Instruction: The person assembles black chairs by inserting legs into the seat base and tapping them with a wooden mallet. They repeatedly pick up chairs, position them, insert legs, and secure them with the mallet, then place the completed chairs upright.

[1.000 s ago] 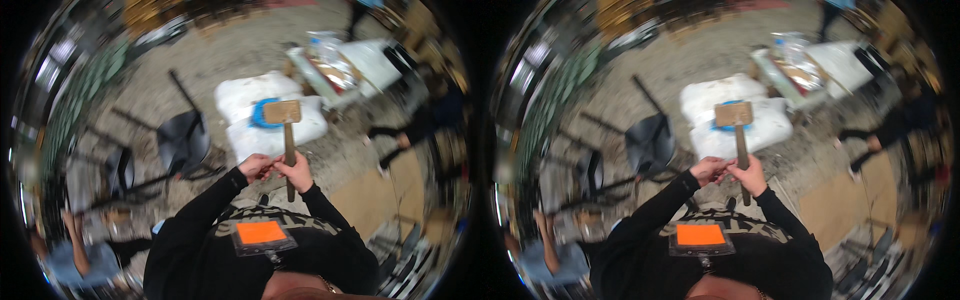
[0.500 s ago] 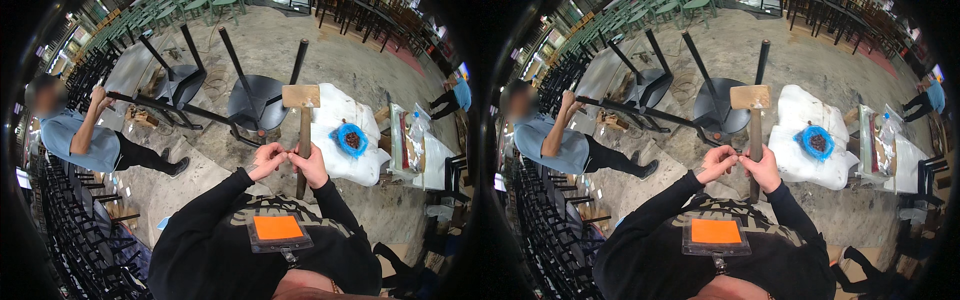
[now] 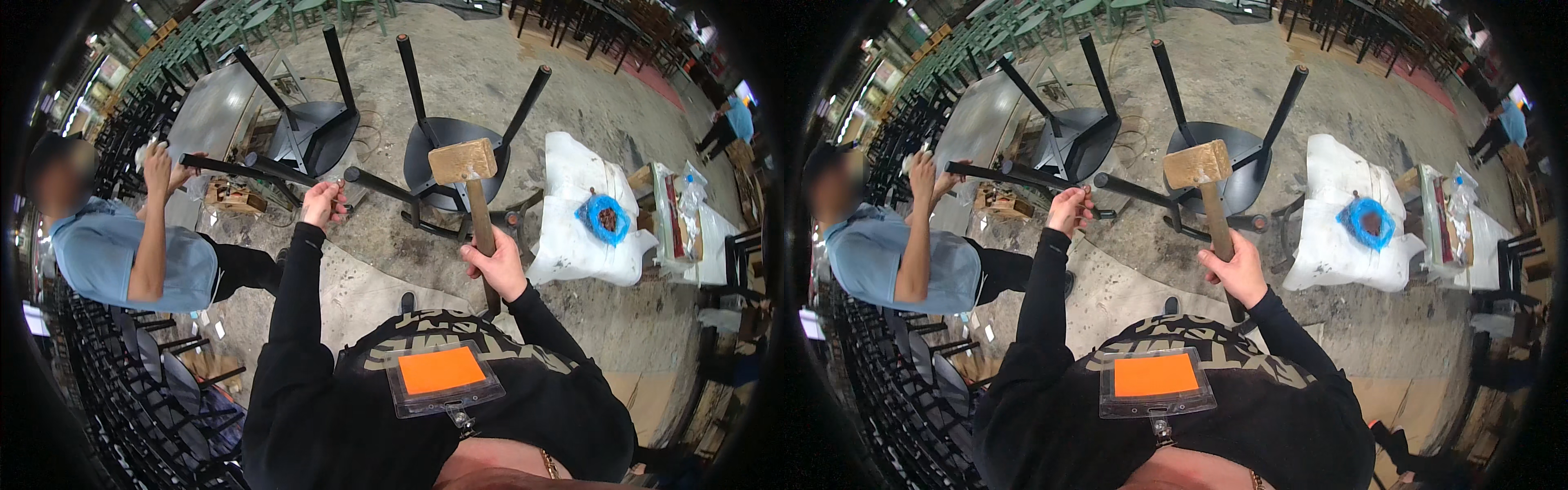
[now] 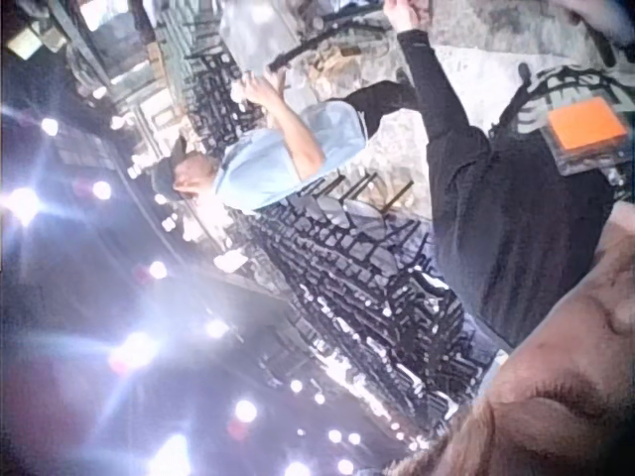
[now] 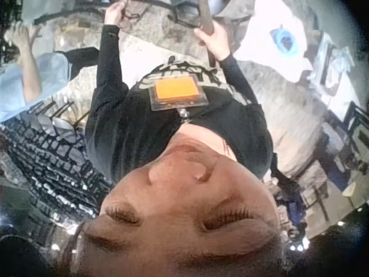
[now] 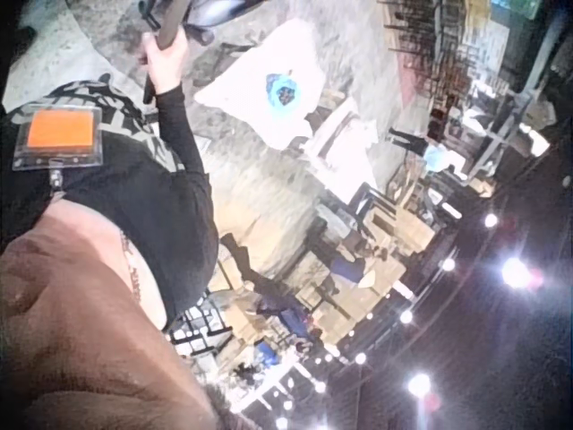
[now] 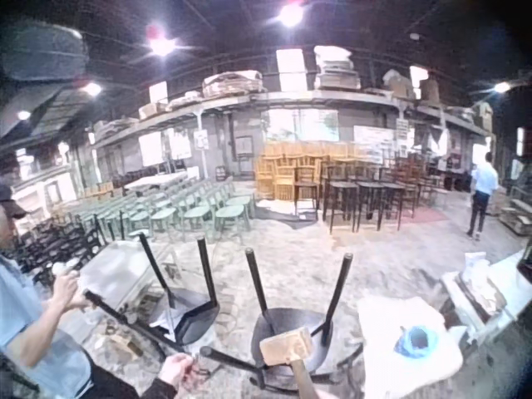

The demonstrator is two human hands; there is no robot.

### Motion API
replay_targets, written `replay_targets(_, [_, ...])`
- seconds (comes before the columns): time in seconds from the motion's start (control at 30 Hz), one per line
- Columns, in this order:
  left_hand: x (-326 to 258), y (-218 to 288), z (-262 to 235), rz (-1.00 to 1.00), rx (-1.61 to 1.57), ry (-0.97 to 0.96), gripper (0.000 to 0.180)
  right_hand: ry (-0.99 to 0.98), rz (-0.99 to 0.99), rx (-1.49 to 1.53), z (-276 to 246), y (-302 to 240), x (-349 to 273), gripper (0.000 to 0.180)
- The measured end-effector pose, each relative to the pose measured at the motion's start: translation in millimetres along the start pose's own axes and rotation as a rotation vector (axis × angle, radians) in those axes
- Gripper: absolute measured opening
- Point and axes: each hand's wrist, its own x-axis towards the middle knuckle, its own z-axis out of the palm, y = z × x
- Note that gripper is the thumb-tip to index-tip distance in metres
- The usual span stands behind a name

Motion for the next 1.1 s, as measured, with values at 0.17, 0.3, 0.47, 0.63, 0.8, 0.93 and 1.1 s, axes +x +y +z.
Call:
replay_targets(0.17, [37.2, -2.1, -24.7, -0.101, -0.048, -0.162, 0.016, 0.134, 0.082, 0.042, 33.9, 20.7, -10.0, 0.02])
replay_targets(0.3, [51.4, -2.7, -27.6, -0.12, -0.075, -0.235, 0.014, 0.207, 0.114, 0.025, 45.7, 26.8, -20.6, 0.019])
replay_targets(0.47, [61.7, -5.0, -22.4, -0.148, -0.068, -0.239, 0.014, 0.274, 0.118, 0.0, 51.6, 32.6, -27.5, 0.019])
replay_targets(0.63, [66.8, -3.6, -24.1, -0.131, -0.029, -0.255, 0.015, 0.266, 0.124, -0.011, 55.0, 32.1, -27.5, 0.018])
replay_targets(0.8, [66.6, -5.9, -19.5, -0.095, -0.031, -0.221, 0.015, 0.256, 0.117, -0.025, 59.3, 30.6, -22.3, 0.019])
replay_targets(0.93, [65.2, -8.1, -16.0, -0.071, -0.067, -0.198, 0.015, 0.227, 0.087, -0.069, 60.9, 22.4, -17.4, 0.019])
replay_targets(1.1, [66.9, -8.5, -16.5, -0.069, -0.07, -0.194, 0.015, 0.173, 0.044, -0.098, 65.9, 11.3, -3.4, 0.022])
